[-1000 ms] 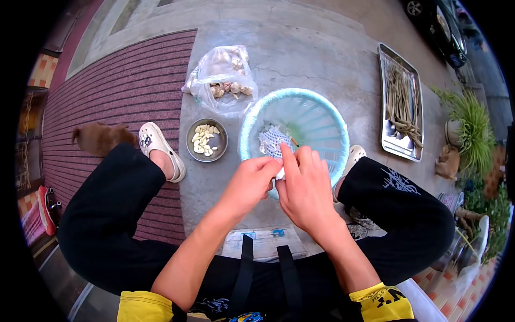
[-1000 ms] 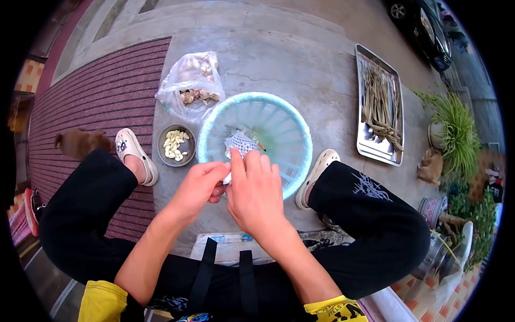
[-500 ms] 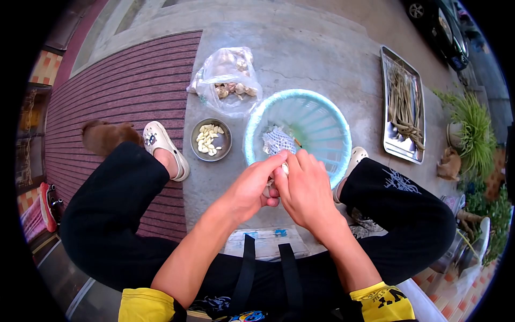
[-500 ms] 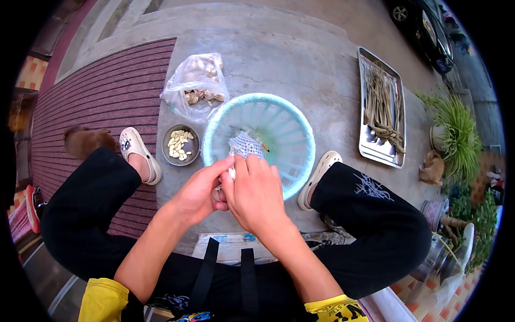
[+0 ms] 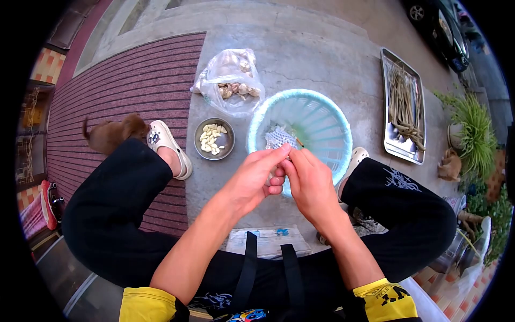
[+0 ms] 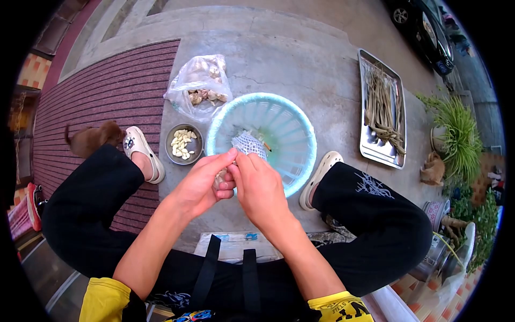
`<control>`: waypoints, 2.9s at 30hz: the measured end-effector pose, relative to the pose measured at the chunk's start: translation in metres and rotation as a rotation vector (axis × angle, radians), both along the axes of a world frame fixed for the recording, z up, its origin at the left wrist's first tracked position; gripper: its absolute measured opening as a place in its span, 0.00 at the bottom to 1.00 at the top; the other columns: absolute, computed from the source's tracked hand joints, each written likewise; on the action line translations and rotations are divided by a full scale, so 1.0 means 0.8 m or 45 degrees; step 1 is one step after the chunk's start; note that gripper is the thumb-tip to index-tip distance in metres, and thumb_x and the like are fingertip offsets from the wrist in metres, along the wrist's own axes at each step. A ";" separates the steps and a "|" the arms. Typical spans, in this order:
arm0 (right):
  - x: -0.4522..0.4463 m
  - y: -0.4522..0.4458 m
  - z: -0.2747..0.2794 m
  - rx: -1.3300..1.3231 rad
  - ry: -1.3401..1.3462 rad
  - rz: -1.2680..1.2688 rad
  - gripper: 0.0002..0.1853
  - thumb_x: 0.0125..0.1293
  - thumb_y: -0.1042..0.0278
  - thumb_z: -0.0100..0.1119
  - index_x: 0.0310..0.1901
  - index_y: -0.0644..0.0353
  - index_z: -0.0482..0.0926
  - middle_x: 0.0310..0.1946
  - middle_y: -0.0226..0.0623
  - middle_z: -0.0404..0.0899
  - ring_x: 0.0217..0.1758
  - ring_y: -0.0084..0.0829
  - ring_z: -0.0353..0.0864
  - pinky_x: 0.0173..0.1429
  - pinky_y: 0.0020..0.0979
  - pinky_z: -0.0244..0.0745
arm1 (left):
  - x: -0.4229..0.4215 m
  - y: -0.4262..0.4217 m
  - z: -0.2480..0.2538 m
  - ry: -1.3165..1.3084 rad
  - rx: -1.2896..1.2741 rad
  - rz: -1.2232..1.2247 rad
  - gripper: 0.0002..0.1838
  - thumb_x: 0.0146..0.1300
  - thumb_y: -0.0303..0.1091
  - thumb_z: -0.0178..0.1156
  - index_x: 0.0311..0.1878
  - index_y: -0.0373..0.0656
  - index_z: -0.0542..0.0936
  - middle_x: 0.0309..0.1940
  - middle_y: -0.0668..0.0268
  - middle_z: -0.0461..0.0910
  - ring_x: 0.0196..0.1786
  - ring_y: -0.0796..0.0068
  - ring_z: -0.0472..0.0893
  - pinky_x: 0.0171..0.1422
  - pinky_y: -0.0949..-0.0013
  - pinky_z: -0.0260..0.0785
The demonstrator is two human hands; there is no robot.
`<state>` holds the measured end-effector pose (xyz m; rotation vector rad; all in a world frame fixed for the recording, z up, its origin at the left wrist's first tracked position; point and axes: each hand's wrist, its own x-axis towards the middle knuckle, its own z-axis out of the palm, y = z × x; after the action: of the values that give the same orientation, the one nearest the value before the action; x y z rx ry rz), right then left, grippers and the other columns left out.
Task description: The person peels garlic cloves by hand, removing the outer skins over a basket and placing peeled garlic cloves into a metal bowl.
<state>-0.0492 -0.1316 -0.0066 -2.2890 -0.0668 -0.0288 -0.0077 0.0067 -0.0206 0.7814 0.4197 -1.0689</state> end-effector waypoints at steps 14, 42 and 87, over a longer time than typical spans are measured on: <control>0.006 -0.010 0.011 0.157 0.063 0.093 0.05 0.62 0.77 0.57 0.41 0.62 0.77 0.26 0.42 0.73 0.30 0.45 0.76 0.34 0.39 0.72 | -0.002 0.001 -0.011 -0.232 -0.024 -0.020 0.16 0.72 0.47 0.51 0.36 0.43 0.71 0.26 0.73 0.66 0.26 0.85 0.60 0.24 0.81 0.52; 0.007 -0.028 0.022 0.323 0.324 0.192 0.08 0.64 0.74 0.57 0.44 0.63 0.80 0.26 0.43 0.78 0.30 0.42 0.79 0.36 0.34 0.73 | -0.031 0.003 -0.019 0.061 -0.376 0.131 0.11 0.73 0.41 0.47 0.42 0.44 0.71 0.29 0.72 0.67 0.30 0.81 0.65 0.31 0.77 0.59; 0.003 0.004 -0.011 0.413 0.387 -0.374 0.07 0.71 0.72 0.50 0.40 0.66 0.76 0.25 0.35 0.76 0.27 0.20 0.76 0.33 0.25 0.72 | -0.029 -0.015 -0.019 -0.432 0.296 0.246 0.09 0.70 0.35 0.54 0.40 0.38 0.70 0.28 0.65 0.77 0.28 0.80 0.77 0.25 0.76 0.69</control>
<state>-0.0467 -0.1285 -0.0150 -1.9383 0.4035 0.1459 -0.0311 -0.0055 -0.0355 1.0857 0.3243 -0.6972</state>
